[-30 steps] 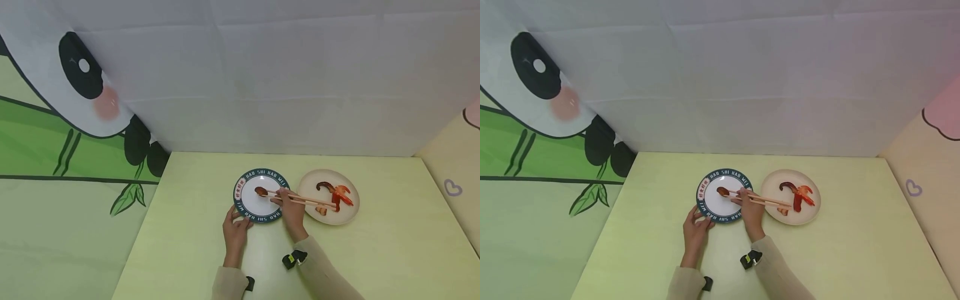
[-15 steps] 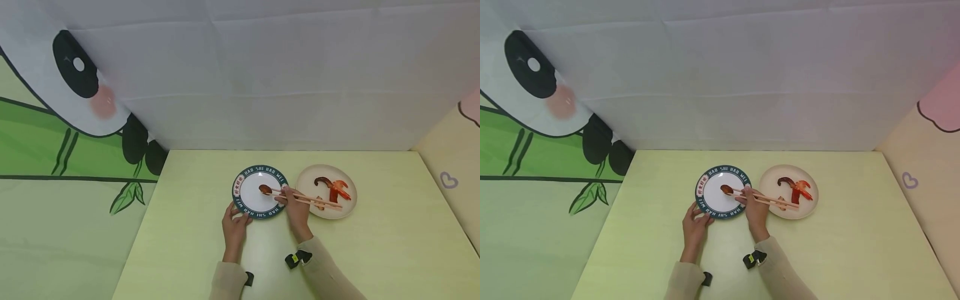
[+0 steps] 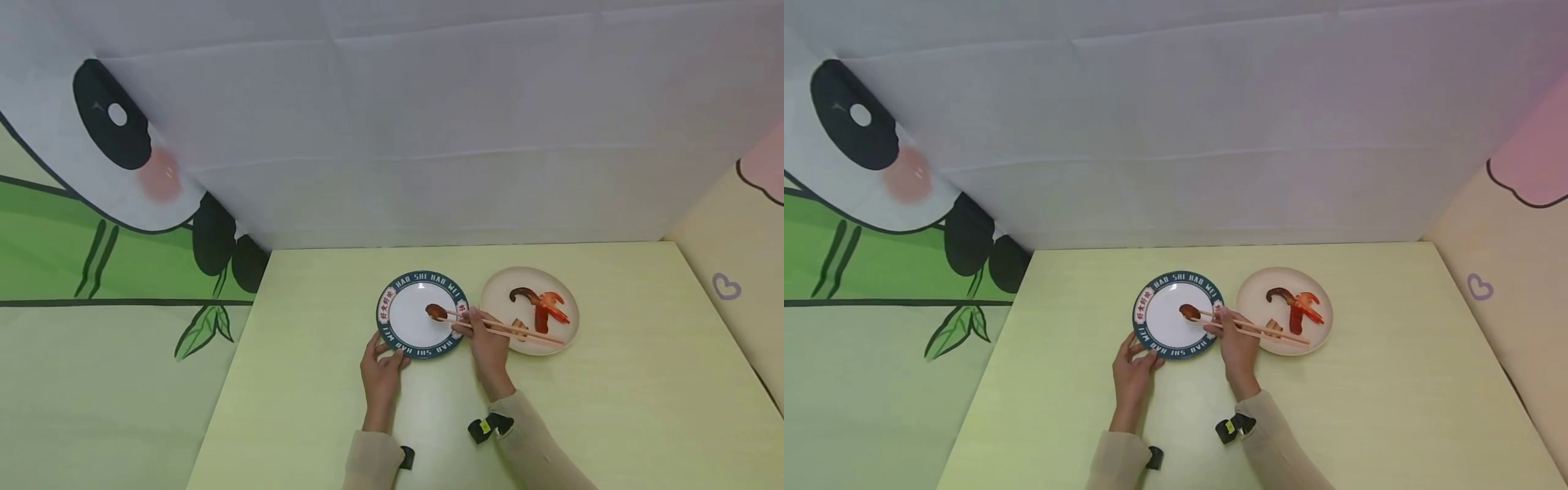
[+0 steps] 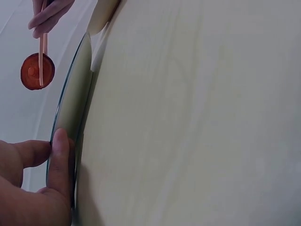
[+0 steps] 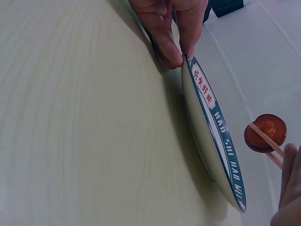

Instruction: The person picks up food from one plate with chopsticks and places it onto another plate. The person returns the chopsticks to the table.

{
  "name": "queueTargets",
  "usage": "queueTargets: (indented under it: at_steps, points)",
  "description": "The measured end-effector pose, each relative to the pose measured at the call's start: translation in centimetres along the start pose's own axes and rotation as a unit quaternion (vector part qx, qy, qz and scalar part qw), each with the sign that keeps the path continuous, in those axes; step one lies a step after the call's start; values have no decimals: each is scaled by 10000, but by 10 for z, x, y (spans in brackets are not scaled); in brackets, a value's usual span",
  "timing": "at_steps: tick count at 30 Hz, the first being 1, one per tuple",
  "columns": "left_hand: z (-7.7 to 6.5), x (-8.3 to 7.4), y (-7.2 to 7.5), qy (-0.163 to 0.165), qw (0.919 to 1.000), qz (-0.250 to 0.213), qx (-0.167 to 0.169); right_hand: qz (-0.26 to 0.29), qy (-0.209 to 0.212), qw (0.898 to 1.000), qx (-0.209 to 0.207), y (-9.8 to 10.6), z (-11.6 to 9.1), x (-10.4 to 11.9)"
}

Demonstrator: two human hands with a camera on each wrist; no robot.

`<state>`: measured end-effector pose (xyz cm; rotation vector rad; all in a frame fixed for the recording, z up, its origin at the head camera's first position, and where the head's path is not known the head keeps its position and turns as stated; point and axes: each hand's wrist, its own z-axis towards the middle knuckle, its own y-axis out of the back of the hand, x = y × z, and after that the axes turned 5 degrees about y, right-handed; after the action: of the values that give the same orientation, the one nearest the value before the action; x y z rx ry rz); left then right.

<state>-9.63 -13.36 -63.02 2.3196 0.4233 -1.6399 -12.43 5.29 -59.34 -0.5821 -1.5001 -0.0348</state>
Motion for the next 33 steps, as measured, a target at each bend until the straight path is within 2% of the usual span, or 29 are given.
queueTargets:
  at_steps: [6, 20, 33]
  points:
    - [-2, -2, -1, 32, 10000, -51, -39, -1, -101, 9999, -36, 3, 0, 1]
    - [1, 5, -3, -44, 9998, -181, -63, 336, 3, 9992, -227, 15, 1, 0]
    - [-3, 3, -4, -163, 9997, -145, -95, 212, 12, 9992, -336, 31, -1, 6]
